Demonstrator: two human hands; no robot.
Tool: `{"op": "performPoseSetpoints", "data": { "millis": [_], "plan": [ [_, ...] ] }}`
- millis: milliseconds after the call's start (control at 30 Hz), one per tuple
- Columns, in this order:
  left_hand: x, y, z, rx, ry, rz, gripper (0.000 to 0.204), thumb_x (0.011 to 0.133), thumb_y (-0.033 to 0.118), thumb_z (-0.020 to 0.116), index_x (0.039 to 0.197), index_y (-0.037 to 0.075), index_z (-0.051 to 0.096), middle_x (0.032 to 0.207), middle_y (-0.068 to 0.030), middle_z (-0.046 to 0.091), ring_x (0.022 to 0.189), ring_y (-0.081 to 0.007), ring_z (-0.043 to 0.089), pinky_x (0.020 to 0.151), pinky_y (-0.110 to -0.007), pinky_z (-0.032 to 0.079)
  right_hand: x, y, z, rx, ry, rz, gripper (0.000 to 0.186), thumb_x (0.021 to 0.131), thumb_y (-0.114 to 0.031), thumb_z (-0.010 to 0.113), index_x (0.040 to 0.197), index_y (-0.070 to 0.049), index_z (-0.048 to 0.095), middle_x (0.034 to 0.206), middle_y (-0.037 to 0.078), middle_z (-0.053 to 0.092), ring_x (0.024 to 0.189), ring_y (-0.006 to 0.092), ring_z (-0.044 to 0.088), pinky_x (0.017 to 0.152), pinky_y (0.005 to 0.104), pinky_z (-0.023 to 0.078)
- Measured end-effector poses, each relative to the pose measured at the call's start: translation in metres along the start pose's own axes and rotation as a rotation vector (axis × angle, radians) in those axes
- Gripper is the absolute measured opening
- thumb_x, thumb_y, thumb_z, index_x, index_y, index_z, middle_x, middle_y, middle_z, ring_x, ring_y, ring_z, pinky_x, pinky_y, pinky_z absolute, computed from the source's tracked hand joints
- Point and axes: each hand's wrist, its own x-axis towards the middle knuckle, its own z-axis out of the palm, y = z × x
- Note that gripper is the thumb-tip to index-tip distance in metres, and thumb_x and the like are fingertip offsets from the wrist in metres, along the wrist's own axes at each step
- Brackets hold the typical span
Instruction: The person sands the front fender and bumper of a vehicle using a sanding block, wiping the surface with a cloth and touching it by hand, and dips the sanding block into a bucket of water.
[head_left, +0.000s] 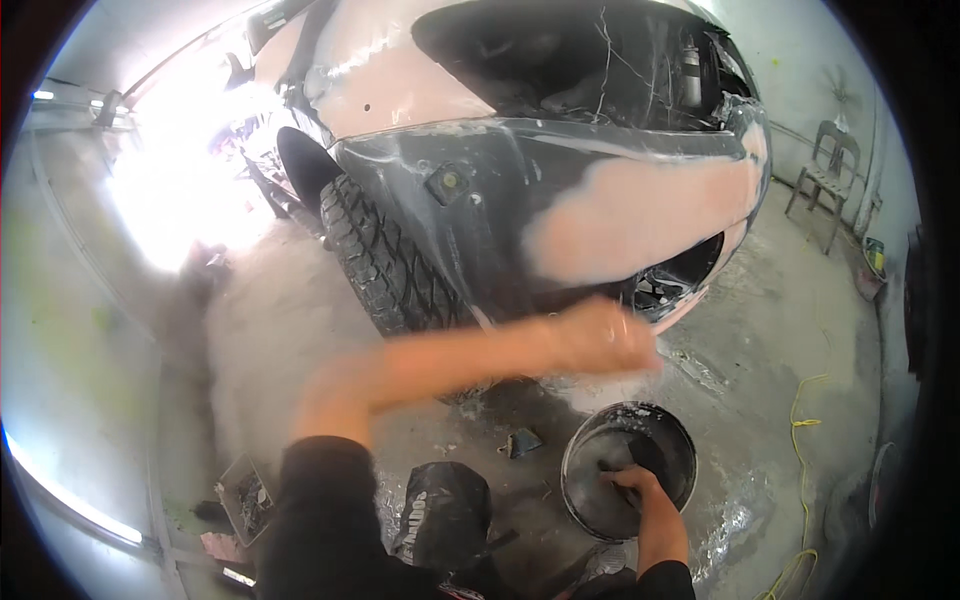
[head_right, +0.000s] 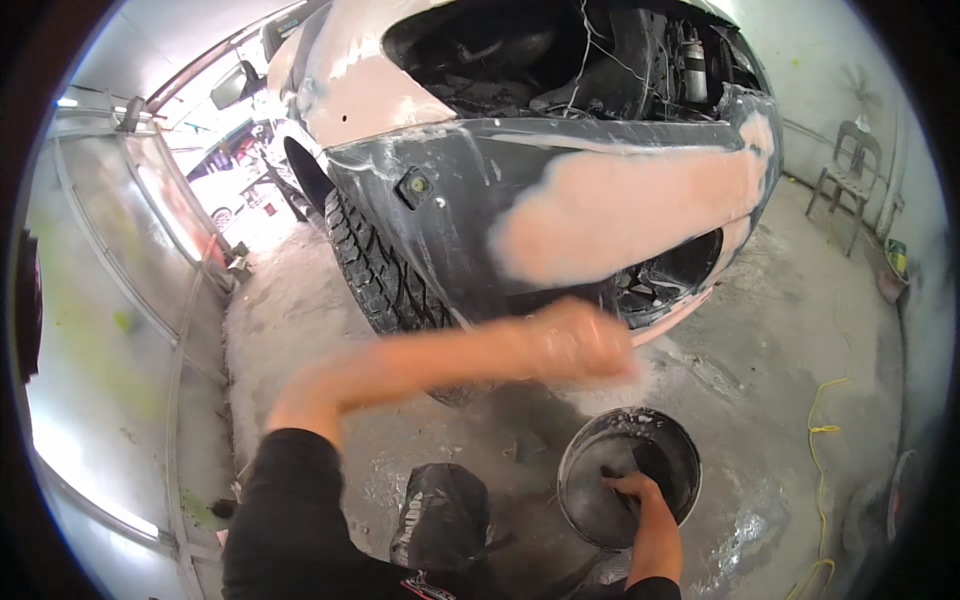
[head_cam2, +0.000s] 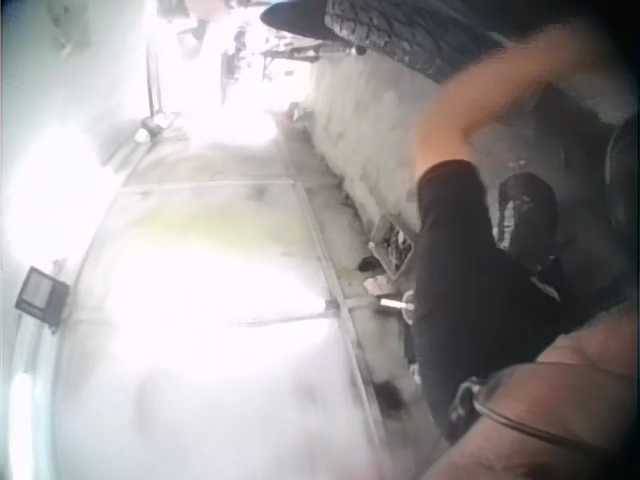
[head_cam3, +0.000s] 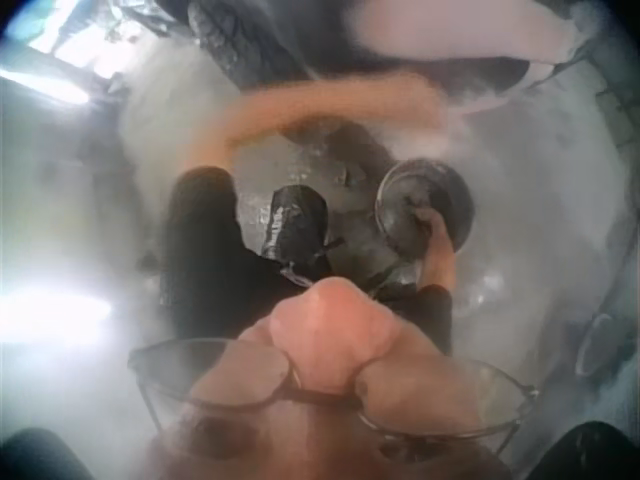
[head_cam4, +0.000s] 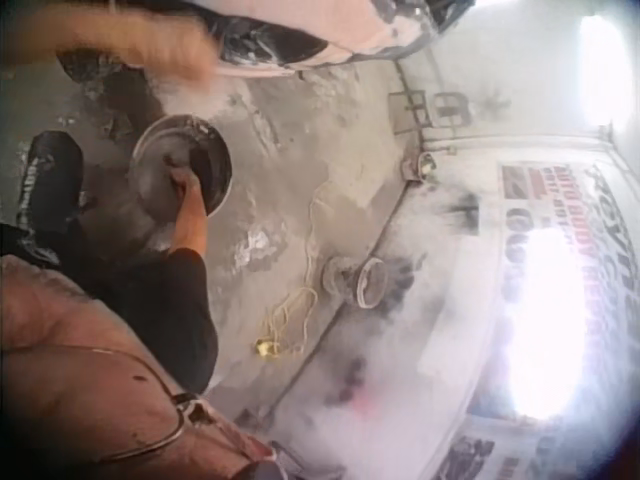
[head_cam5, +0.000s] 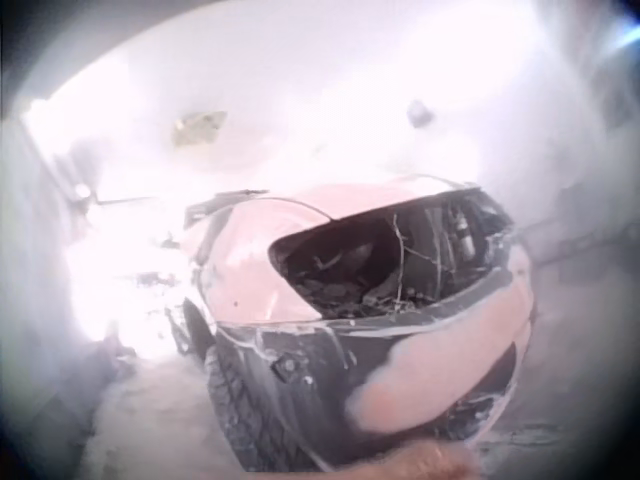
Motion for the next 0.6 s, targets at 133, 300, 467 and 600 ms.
{"op": "performPoseSetpoints", "data": {
  "millis": [133,300,467,600],
  "plan": [
    [-0.035,-0.072,-0.158,0.668,0.496,0.197,0.048,0.096,0.042,0.073,0.133,0.012,0.067,0.132,-0.0096,0.065,0.124,-0.0317,0.062,0.106,-0.049,0.048,0.016,0.021,0.022,0.088,0.169,-0.02,0.109,0.083,-0.07,0.077,0.155,0.007,0.051,0.159,0.03,0.051,0.149,0.0391,0.05,0.121,0.0441,0.043],
    [-0.117,-0.115,-0.212,0.834,0.268,-0.049,0.096,0.099,0.066,0.056,0.171,0.011,0.026,0.178,-0.0122,0.025,0.165,-0.0327,0.02,0.134,-0.055,0.011,0.041,0.021,0.052,0.075,0.23,-0.015,0.107,0.085,-0.073,0.073,0.15,0.009,0.056,0.159,0.03,0.051,0.15,0.0403,0.049,0.123,0.0436,0.041],
    [-0.192,-0.144,-0.224,0.738,0.261,-0.146,0.103,0.091,0.05,0.075,0.171,0.009,0.024,0.18,-0.0137,0.018,0.167,-0.0331,0.013,0.134,-0.059,0.012,0.027,-0.001,0.07,-0.086,0.29,-0.019,0.102,0.088,-0.076,0.067,0.148,0.006,0.06,0.156,0.03,0.055,0.149,0.041,0.05,0.123,0.0446,0.041],
    [-0.194,-0.144,-0.215,0.768,0.255,-0.162,0.112,0.096,0.083,0.043,0.173,0.006,0.018,0.18,-0.0173,0.014,0.168,-0.0341,0.007,0.134,-0.056,0.003,-0.024,-0.031,0.056,0.003,0.26,-0.018,0.094,0.091,-0.074,0.066,0.152,-0.003,0.06,0.156,0.027,0.056,0.147,0.0426,0.052,0.121,0.0461,0.043]
  ]
}}
